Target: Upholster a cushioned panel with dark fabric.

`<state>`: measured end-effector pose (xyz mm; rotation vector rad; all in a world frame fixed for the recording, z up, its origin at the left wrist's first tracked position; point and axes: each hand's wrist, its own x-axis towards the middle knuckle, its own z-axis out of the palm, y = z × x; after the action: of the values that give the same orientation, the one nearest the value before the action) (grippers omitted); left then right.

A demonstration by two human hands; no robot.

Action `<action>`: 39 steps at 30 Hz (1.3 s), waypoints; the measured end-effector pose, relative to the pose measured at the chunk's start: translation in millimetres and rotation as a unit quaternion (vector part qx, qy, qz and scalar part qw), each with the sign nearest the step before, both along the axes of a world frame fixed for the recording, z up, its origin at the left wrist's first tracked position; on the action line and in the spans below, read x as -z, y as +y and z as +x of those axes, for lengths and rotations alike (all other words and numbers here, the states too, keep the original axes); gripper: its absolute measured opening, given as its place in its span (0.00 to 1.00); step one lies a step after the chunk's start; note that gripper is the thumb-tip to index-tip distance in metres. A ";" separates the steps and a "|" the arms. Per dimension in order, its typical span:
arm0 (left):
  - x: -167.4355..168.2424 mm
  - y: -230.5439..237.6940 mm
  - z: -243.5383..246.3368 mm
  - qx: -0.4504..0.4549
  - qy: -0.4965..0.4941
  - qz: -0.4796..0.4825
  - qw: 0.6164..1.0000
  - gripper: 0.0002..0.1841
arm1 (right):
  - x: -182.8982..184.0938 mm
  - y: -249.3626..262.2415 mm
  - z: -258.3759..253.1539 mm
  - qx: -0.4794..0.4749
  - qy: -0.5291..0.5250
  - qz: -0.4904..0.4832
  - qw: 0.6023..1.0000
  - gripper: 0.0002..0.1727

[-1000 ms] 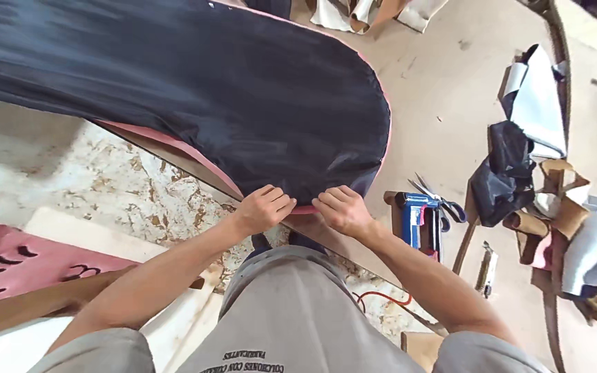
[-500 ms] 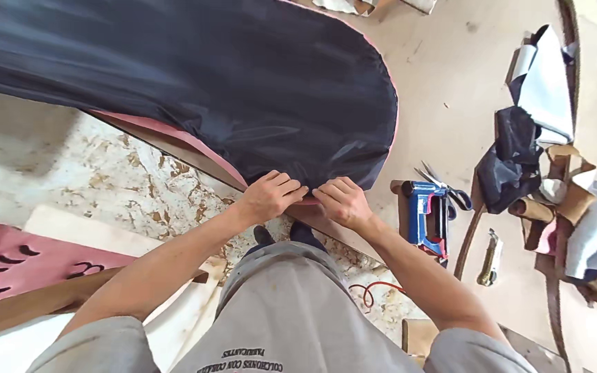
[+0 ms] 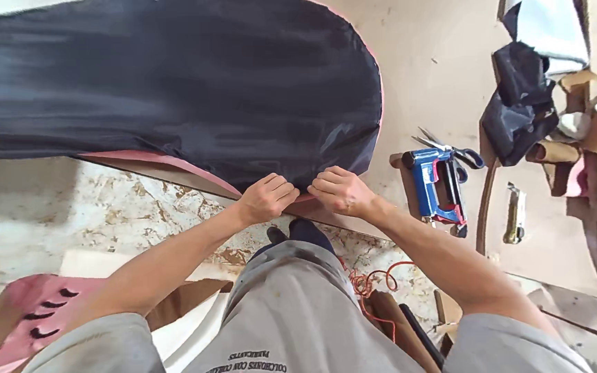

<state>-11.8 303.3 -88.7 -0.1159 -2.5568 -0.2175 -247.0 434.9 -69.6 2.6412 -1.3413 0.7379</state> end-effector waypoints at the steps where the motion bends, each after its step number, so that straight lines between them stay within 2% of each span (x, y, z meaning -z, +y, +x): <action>1: -1.3 -2.2 -0.3 0.007 -0.006 -0.002 1.000 0.09 | -0.3 -0.6 -0.4 -0.005 0.000 0.001 1.000 0.13; 10: -10.5 -16.2 -6.3 0.107 -0.074 0.031 0.991 0.09 | -8.3 -1.1 6.1 -0.025 0.040 0.076 0.996 0.14; 14: -11.9 -28.0 -11.6 0.167 -0.150 0.042 0.974 0.09 | -3.6 8.6 18.1 0.011 0.035 0.106 0.994 0.14; 17: -17.8 -36.5 -15.3 0.203 -0.215 0.035 0.955 0.12 | 18.5 44.5 27.4 0.059 0.036 0.134 0.989 0.14; 19: -25.4 -43.5 -18.5 0.227 -0.236 0.030 0.945 0.17 | 21.7 72.2 33.2 0.132 0.028 0.118 0.984 0.13; 22: -36.3 -54.4 -20.0 0.245 -0.249 0.015 0.937 0.22 | -8.5 84.8 56.2 0.267 -0.008 0.011 0.964 0.11; 24: -37.1 -61.0 -23.5 0.261 -0.247 0.007 0.933 0.23 | -27.9 74.6 64.9 0.314 0.000 -0.030 0.949 0.11; 27: -33.6 -63.4 -26.7 0.284 -0.243 0.009 0.927 0.23 | -23.7 51.9 63.9 0.313 0.023 -0.009 0.949 0.16; 32: -30.5 -72.2 -29.6 0.300 -0.230 0.024 0.926 0.25 | 7.3 34.3 49.1 0.283 -0.007 -0.007 0.959 0.13; 36: -20.5 -76.1 -30.2 0.309 -0.217 0.042 0.925 0.25 | 18.3 33.0 54.4 0.296 -0.031 -0.014 0.955 0.14; 39: -25.0 -76.0 -33.8 0.312 -0.234 0.008 0.921 0.26 | 32.4 48.1 55.9 0.305 -0.038 -0.039 0.951 0.14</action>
<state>-45.5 227.3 -63.7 -0.9860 -2.9043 -0.5641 -191.1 483.1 -102.1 1.9633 -1.9543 0.7709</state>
